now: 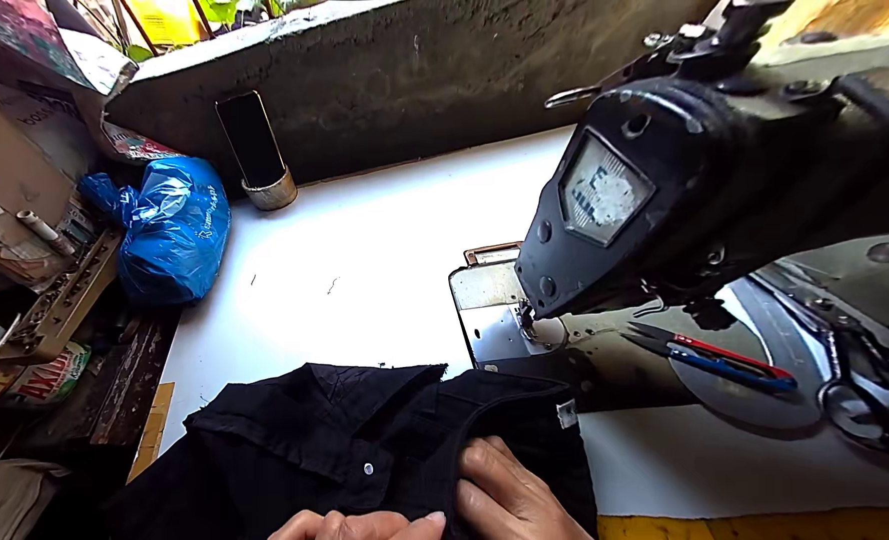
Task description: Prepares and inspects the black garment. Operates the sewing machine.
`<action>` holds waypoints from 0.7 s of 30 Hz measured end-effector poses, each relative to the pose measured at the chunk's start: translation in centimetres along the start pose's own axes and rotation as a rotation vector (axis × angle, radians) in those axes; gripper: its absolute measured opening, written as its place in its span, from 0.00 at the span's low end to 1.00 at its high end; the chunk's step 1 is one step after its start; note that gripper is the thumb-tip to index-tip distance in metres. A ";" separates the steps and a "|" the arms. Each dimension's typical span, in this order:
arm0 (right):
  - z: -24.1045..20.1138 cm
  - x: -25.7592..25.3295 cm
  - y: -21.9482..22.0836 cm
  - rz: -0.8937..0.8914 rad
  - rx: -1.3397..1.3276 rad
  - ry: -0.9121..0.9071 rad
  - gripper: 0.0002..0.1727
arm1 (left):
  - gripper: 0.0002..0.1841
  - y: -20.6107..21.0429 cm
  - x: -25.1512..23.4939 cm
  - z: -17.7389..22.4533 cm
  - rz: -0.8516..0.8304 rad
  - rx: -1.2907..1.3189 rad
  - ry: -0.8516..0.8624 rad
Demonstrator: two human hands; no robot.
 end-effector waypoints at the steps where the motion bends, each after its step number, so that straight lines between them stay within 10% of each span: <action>1: 0.0 -0.1 0.0 -0.004 0.006 -0.010 0.08 | 0.06 -0.1 -0.1 -0.2 -0.027 0.057 -0.038; 7: 0.2 0.9 -1.1 -0.117 -0.321 0.141 0.04 | 0.06 0.0 0.4 -1.0 -0.145 0.229 -0.186; 13: -1.6 1.7 -3.6 -0.047 -0.329 0.154 0.24 | 0.04 0.1 0.1 -1.1 -0.143 0.186 -0.202; 21: -1.4 -0.2 -3.1 0.035 -0.332 0.201 0.07 | 0.04 -0.1 -0.2 -0.5 -0.162 0.123 -0.159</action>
Point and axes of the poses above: each hand's wrist, its own x-axis away from the middle knuckle, its own y-axis out of the palm, z = x × y, the point moved 7 cm from there along -x, towards the middle knuckle, and after that the axes turned 7 degrees about -z, right-handed, at the moved point
